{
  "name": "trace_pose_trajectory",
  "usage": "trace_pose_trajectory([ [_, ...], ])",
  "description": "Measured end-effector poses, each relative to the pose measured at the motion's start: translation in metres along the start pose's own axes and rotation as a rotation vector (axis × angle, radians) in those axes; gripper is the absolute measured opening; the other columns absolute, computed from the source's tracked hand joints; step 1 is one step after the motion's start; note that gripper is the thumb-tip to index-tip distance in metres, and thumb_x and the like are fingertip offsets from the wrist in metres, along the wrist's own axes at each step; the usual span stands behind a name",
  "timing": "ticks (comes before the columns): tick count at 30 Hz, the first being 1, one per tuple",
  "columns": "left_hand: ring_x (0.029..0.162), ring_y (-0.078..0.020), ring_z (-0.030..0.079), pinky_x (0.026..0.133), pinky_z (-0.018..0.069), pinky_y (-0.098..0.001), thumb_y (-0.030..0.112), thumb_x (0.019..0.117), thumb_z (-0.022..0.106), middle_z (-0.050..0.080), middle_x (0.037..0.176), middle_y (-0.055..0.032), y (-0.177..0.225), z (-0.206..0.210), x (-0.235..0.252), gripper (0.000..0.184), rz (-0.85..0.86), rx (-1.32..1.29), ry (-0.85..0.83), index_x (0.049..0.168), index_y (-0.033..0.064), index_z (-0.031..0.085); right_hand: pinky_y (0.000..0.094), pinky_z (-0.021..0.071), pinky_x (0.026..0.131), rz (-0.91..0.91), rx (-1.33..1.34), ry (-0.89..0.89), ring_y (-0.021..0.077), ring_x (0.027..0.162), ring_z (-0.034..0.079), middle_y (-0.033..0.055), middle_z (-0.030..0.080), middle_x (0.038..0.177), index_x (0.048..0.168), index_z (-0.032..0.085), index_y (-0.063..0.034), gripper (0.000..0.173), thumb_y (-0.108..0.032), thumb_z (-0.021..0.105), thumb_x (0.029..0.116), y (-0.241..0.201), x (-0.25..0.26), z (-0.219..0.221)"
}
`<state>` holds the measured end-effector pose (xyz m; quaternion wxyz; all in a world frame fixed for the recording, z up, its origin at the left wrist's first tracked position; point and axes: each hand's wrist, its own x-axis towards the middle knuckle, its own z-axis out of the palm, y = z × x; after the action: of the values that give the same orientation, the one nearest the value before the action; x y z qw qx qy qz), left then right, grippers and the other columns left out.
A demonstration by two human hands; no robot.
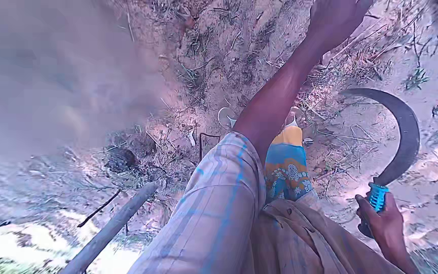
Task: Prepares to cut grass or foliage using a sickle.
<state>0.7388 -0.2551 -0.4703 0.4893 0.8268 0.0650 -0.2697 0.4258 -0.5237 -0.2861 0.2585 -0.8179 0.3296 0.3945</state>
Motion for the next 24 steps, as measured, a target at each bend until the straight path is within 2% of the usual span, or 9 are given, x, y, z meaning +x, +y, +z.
trace_pose_trajectory([
  [2, 0.148, -0.0368, 0.039, 0.119, 0.0349, -0.0549, 0.020, 0.1066, 0.053, 0.045, 0.157, -0.0202, -0.079, -0.014, -0.020, 0.049, -0.236, 0.092, -0.085, 0.153, 0.0066, 0.048, 0.0187, 0.0490, 0.048, -0.052, 0.092, -0.110, -0.0024, 0.049, 0.053, -0.0054, 0.056, 0.068, 0.120, 0.052, 0.0046, 0.044, -0.029, 0.063, 0.0939, -0.015, 0.015, 0.033],
  [5, 0.150, -0.0420, 0.034, 0.116, 0.0349, -0.0634, 0.015, 0.1028, 0.055, 0.038, 0.161, -0.0224, -0.201, -0.050, -0.093, 0.054, -0.613, 0.268, -0.088, 0.155, 0.0059, 0.045, 0.0183, 0.0499, 0.049, -0.166, 0.082, -0.269, -0.0021, 0.051, 0.055, -0.0037, 0.056, 0.068, 0.119, 0.054, 0.0077, 0.043, -0.030, 0.055, 0.0985, -0.032, 0.025, 0.075],
  [7, 0.152, -0.0412, 0.031, 0.115, 0.0333, -0.0670, 0.014, 0.1025, 0.053, 0.036, 0.164, -0.0200, -0.258, -0.076, -0.135, 0.053, -0.775, 0.437, -0.129, 0.153, 0.0031, 0.045, 0.0311, 0.0514, 0.054, -0.243, 0.013, -0.304, 0.0095, 0.056, 0.057, 0.0100, 0.061, 0.075, 0.119, 0.057, 0.0121, 0.043, -0.024, 0.059, 0.0954, -0.038, 0.029, 0.099],
  [9, 0.155, -0.0394, 0.027, 0.116, 0.0305, -0.0673, 0.012, 0.1043, 0.049, 0.033, 0.166, -0.0171, -0.289, -0.095, -0.162, 0.053, -0.834, 0.574, -0.190, 0.156, 0.0029, 0.041, 0.0387, 0.0500, 0.059, -0.294, -0.059, -0.322, 0.0170, 0.062, 0.058, 0.0173, 0.062, 0.079, 0.116, 0.058, 0.0126, 0.043, -0.025, 0.062, 0.0940, -0.048, 0.030, 0.117],
  [12, 0.159, -0.0357, 0.015, 0.119, 0.0211, -0.0699, 0.002, 0.1014, 0.049, 0.025, 0.171, -0.0096, -0.319, -0.110, -0.167, 0.061, -0.765, 0.663, -0.212, 0.160, 0.0107, 0.037, 0.0362, 0.0501, 0.058, -0.333, -0.122, -0.337, 0.0153, 0.061, 0.058, 0.0154, 0.062, 0.076, 0.114, 0.060, 0.0114, 0.046, -0.029, 0.063, 0.0920, -0.061, 0.036, 0.136],
  [16, 0.159, -0.0452, -0.001, 0.110, 0.0199, -0.0823, 0.005, 0.0996, 0.056, 0.005, 0.174, -0.0136, -0.351, -0.119, -0.144, 0.074, -0.805, 0.642, -0.151, 0.165, 0.0231, 0.026, 0.0379, 0.0504, 0.058, -0.393, -0.215, -0.346, 0.0183, 0.062, 0.059, 0.0179, 0.062, 0.076, 0.110, 0.059, 0.0133, 0.048, -0.031, 0.061, 0.0927, -0.075, 0.054, 0.142],
  [20, 0.156, -0.0482, 0.013, 0.110, 0.0347, -0.0733, 0.021, 0.1019, 0.057, 0.002, 0.173, -0.0205, -0.380, -0.125, -0.127, 0.082, -0.975, 0.621, -0.021, 0.167, 0.0113, 0.009, 0.0416, 0.0503, 0.062, -0.446, -0.301, -0.330, 0.0233, 0.065, 0.060, 0.0239, 0.063, 0.080, 0.111, 0.059, 0.0153, 0.052, -0.033, 0.061, 0.0942, -0.091, 0.075, 0.149],
  [22, 0.148, -0.0439, 0.037, 0.112, 0.0426, -0.0573, 0.014, 0.1003, 0.056, 0.029, 0.165, -0.0261, -0.379, -0.130, -0.129, 0.067, -0.999, 0.588, 0.059, 0.159, -0.0045, 0.029, 0.0437, 0.0518, 0.062, -0.477, -0.327, -0.344, 0.0255, 0.065, 0.062, 0.0237, 0.064, 0.081, 0.114, 0.059, 0.0145, 0.055, -0.037, 0.060, 0.0957, -0.102, 0.088, 0.159],
  [24, 0.142, -0.0415, 0.047, 0.114, 0.0423, -0.0536, 0.011, 0.1032, 0.052, 0.044, 0.154, -0.0290, -0.364, -0.145, -0.139, 0.050, -1.028, 0.476, 0.033, 0.148, -0.0110, 0.043, 0.0479, 0.0517, 0.064, -0.509, -0.321, -0.380, 0.0292, 0.067, 0.063, 0.0256, 0.065, 0.085, 0.120, 0.058, 0.0148, 0.054, -0.034, 0.060, 0.0967, -0.126, 0.104, 0.180],
])
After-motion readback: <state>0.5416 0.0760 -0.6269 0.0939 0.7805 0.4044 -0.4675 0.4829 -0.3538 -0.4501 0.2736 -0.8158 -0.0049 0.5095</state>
